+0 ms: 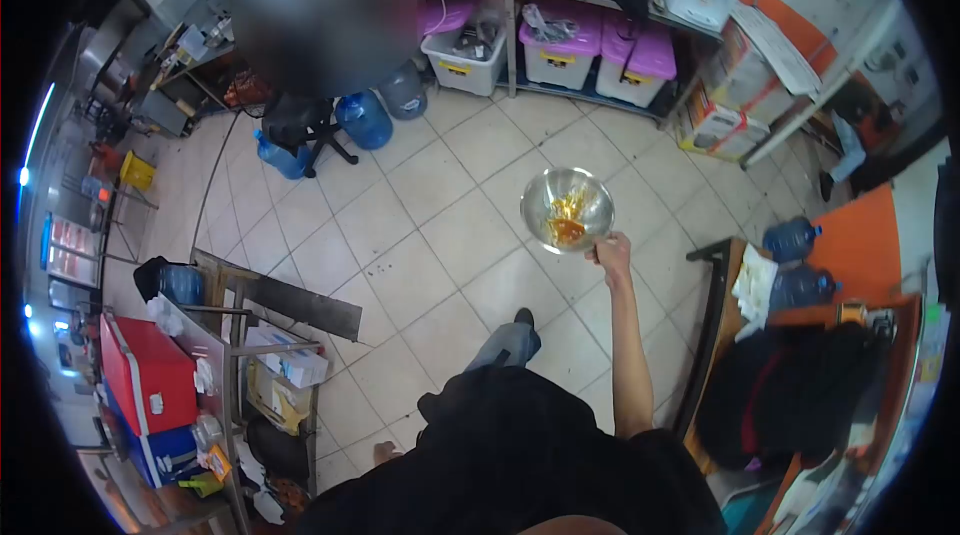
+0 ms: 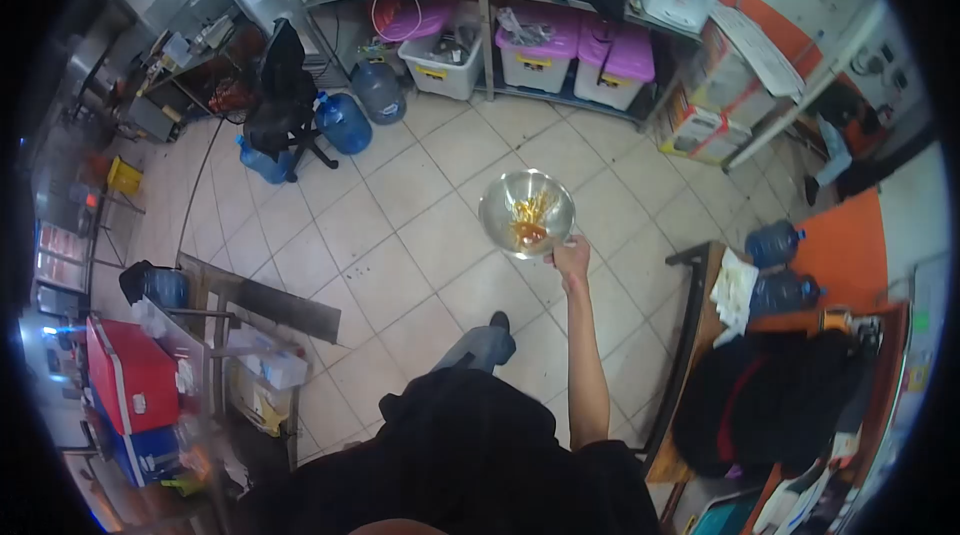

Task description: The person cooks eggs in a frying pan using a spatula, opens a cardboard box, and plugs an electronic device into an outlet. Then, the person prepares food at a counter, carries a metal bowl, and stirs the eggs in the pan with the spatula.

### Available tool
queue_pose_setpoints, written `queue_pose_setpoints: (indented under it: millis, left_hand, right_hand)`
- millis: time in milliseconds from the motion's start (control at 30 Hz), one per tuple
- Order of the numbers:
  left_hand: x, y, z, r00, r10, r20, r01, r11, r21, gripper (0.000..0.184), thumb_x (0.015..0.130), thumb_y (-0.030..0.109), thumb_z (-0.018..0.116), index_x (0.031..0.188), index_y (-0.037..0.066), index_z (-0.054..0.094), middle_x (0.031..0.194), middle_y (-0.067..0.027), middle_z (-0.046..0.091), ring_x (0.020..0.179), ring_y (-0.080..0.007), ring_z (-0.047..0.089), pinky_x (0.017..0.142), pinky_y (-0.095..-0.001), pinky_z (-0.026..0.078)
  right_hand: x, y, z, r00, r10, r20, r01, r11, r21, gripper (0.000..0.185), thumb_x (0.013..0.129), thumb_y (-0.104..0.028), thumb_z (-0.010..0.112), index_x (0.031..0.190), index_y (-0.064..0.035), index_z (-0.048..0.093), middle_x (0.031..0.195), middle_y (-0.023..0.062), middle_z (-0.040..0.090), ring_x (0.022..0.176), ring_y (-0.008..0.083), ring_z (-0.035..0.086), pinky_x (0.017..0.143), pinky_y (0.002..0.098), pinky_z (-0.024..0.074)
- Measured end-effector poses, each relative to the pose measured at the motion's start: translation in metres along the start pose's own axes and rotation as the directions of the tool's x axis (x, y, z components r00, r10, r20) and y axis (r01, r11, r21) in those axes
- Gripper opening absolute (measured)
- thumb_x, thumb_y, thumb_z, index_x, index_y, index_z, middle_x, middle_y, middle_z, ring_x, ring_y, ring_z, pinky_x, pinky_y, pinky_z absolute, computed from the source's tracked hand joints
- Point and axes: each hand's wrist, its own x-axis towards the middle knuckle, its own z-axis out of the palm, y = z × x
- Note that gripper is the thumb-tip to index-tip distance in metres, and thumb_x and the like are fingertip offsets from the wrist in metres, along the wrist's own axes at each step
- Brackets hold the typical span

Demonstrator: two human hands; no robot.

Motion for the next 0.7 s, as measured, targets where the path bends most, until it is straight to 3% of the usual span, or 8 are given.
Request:
queue_pose_setpoints:
  millis: [33, 67, 233, 300, 333, 500, 600, 700]
  left_hand:
    - [0.006, 0.017, 0.024, 0.965, -0.258, 0.035, 0.258, 0.966, 0.007, 0.027, 0.082, 0.023, 0.063, 0.088, -0.003, 0.063, 0.08, -0.0183, 0.066, 0.071, -0.03, 0.067, 0.059, -0.0419, 0.053]
    - [0.019, 0.03, 0.044, 0.953, -0.299, 0.046, 0.297, 0.954, 0.033, 0.027, 0.084, 0.023, 0.061, 0.091, -0.002, 0.062, 0.082, -0.0181, 0.066, 0.072, -0.0294, 0.067, 0.059, -0.0406, 0.053]
    - [0.109, 0.218, 0.16, 0.988, -0.143, 0.063, 0.14, 0.988, 0.062, 0.028, 0.09, 0.022, 0.053, 0.108, 0.003, 0.059, 0.091, -0.0172, 0.066, 0.074, -0.0261, 0.067, 0.059, -0.0342, 0.054]
    - [0.164, 0.317, 0.191, 0.989, -0.148, 0.009, 0.148, 0.985, -0.093, 0.03, 0.092, 0.022, 0.05, 0.115, 0.004, 0.058, 0.095, -0.0168, 0.066, 0.074, -0.0247, 0.067, 0.059, -0.0316, 0.054]
    - [0.191, 0.353, 0.201, 0.97, -0.243, -0.032, 0.218, 0.917, -0.333, 0.028, 0.093, 0.025, 0.051, 0.114, 0.007, 0.057, 0.093, -0.0142, 0.067, 0.074, -0.0215, 0.067, 0.057, -0.03, 0.052]
    - [0.314, 0.54, 0.232, 0.984, -0.153, -0.088, 0.101, 0.896, -0.432, 0.03, 0.094, 0.031, 0.051, 0.113, 0.008, 0.055, 0.09, -0.0121, 0.068, 0.074, -0.0188, 0.067, 0.055, -0.0288, 0.051]
    - [0.345, 0.612, 0.224, 0.974, -0.16, -0.16, 0.077, 0.899, -0.43, 0.031, 0.094, 0.032, 0.052, 0.114, 0.008, 0.055, 0.092, -0.0124, 0.068, 0.076, -0.0184, 0.067, 0.057, -0.0284, 0.051]
    - [0.346, 0.655, 0.23, 0.939, -0.227, -0.26, 0.063, 0.854, -0.517, 0.032, 0.094, 0.032, 0.052, 0.114, 0.009, 0.054, 0.092, -0.012, 0.068, 0.077, -0.0189, 0.066, 0.058, -0.0307, 0.051]
  right_hand:
    - [0.046, -0.017, 0.02, 0.999, -0.033, 0.023, 0.032, 0.998, 0.048, 0.02, 0.08, -0.008, 0.06, 0.093, 0.0038, 0.05, 0.064, 0.0127, 0.061, 0.049, 0.0151, 0.058, 0.041, 0.0267, 0.0411]
    - [0.092, -0.033, 0.042, 0.997, -0.063, 0.044, 0.058, 0.993, 0.102, 0.018, 0.08, -0.008, 0.059, 0.089, 0.0043, 0.05, 0.063, 0.0127, 0.061, 0.048, 0.0147, 0.057, 0.04, 0.0267, 0.0404]
    - [0.317, -0.173, 0.154, 0.983, -0.081, 0.164, 0.077, 0.996, 0.032, 0.018, 0.079, -0.013, 0.058, 0.07, 0.0026, 0.059, 0.059, 0.0132, 0.062, 0.04, 0.0124, 0.049, 0.036, 0.0269, 0.0365]
    - [0.419, -0.223, 0.2, 0.981, -0.089, 0.173, 0.08, 0.995, 0.056, 0.018, 0.078, -0.012, 0.058, 0.07, 0.0032, 0.061, 0.06, 0.0134, 0.062, 0.04, 0.0123, 0.049, 0.036, 0.0268, 0.0361]
    - [0.471, -0.245, 0.225, 0.987, -0.058, 0.151, 0.052, 0.998, 0.044, 0.017, 0.078, -0.011, 0.058, 0.071, 0.004, 0.061, 0.06, 0.0135, 0.062, 0.041, 0.0125, 0.051, 0.035, 0.0267, 0.0359]
    - [0.685, -0.356, 0.336, 0.992, -0.061, 0.111, 0.052, 0.995, 0.082, 0.018, 0.078, -0.012, 0.057, 0.072, 0.0052, 0.06, 0.06, 0.0135, 0.061, 0.045, 0.0163, 0.057, 0.035, 0.0277, 0.0375]
    - [0.784, -0.392, 0.386, 1.0, -0.014, 0.006, 0.013, 0.994, 0.104, 0.02, 0.08, -0.014, 0.057, 0.081, 0.0055, 0.059, 0.059, 0.0131, 0.061, 0.046, 0.0179, 0.058, 0.035, 0.0297, 0.0403]
    - [0.869, -0.406, 0.419, 0.967, 0.164, 0.196, -0.191, 0.973, 0.129, 0.048, 0.08, -0.027, 0.064, 0.11, 0.0065, 0.046, 0.087, 0.019, 0.064, 0.054, 0.0241, 0.064, 0.038, 0.032, 0.0475]
